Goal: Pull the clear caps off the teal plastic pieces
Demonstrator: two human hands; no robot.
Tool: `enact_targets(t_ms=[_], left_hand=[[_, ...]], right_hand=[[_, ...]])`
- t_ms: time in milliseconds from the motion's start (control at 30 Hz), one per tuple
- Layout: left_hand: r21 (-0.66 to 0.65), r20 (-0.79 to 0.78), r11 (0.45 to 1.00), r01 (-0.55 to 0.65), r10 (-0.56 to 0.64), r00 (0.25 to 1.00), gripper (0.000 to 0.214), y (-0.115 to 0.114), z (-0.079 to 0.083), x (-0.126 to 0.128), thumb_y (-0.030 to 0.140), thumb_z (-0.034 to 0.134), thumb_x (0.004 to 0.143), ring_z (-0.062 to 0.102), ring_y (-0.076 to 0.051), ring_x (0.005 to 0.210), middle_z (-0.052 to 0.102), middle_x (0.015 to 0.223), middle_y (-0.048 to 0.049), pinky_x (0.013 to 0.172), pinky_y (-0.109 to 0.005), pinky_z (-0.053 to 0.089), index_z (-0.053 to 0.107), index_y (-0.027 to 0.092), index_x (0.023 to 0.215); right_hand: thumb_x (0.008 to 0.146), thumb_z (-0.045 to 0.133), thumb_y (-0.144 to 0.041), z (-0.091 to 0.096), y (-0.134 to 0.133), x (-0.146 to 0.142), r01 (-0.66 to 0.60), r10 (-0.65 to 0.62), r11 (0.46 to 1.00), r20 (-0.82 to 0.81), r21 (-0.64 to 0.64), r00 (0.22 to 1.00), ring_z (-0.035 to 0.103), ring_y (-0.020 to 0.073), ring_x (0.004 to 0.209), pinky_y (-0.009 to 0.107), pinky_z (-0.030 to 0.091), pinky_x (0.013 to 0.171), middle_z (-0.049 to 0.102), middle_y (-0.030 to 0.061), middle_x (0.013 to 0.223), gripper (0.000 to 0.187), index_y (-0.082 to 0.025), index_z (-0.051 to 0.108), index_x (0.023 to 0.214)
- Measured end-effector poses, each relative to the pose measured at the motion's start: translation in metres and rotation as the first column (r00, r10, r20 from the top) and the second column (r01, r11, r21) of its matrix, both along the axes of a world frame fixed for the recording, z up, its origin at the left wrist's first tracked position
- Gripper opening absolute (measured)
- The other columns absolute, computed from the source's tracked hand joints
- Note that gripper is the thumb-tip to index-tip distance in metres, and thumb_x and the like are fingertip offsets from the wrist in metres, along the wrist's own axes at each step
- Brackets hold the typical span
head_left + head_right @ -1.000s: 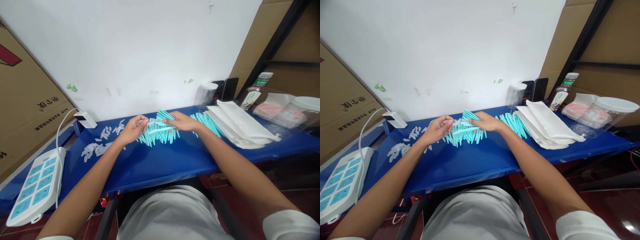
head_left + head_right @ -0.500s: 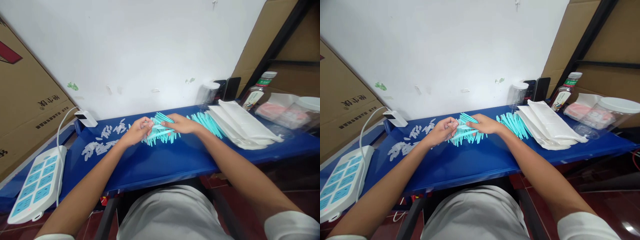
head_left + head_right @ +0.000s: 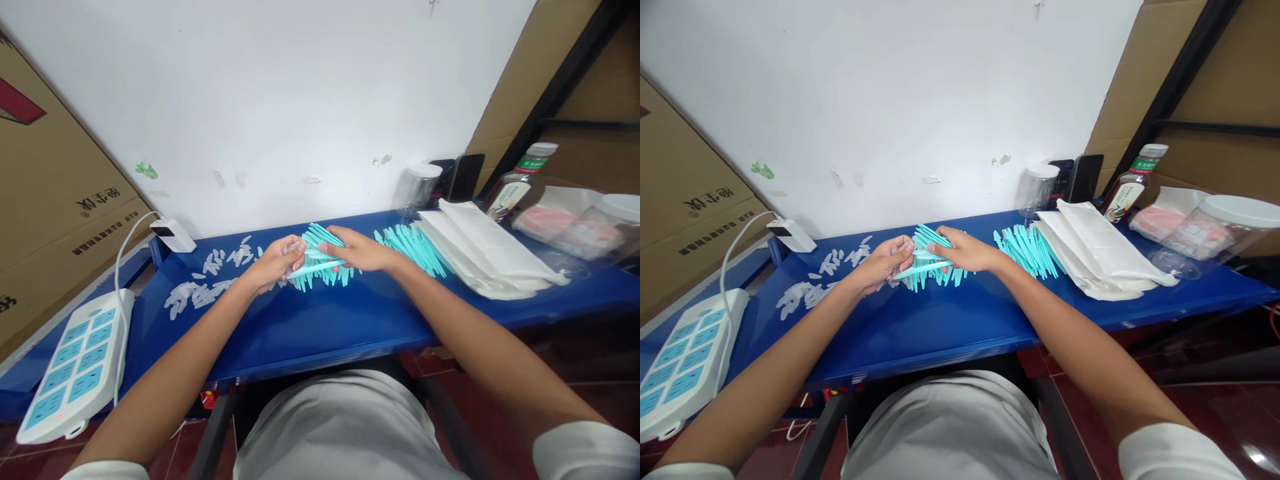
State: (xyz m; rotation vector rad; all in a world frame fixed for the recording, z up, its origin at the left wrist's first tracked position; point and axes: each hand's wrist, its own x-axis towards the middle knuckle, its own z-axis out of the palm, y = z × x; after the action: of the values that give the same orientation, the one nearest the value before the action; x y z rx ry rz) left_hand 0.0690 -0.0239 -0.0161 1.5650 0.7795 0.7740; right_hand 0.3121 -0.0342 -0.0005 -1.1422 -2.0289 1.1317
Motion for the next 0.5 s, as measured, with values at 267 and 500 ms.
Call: enact_targets(t_ms=[267,500], left_hand=[[0.375,-0.563,0.919,0.120,0.122,0.818,0.048,0.010,0.032,-0.038,0.063,0.049,0.100,0.049,-0.014,0.054,0.055,0.063,0.0006,0.053,-0.024,0.038,0.060,0.018,0.087],[0.241,-0.821,0.905,0.350,-0.003,0.571,0.034,-0.007,0.036,-0.033,0.050,0.047,0.101,0.058,-0.019,0.065,0.068,0.082,-0.0029,0.061,-0.028,0.040,0.061,0.023,0.114]], right_hand=[[0.101,0.056,-0.058,0.010,0.005,0.013,0.035,-0.036,0.999,0.011,0.027,0.999,0.071,0.0146,0.073,0.021,0.052,0.052,0.066,0.0115,0.122,0.046,-0.019,0.056,0.126],[0.103,0.056,-0.051,0.007,0.009,0.014,0.033,-0.035,0.999,0.041,0.037,0.999,0.069,0.0134,0.071,0.021,0.052,0.052,0.067,0.0112,0.118,0.039,-0.017,0.059,0.121]])
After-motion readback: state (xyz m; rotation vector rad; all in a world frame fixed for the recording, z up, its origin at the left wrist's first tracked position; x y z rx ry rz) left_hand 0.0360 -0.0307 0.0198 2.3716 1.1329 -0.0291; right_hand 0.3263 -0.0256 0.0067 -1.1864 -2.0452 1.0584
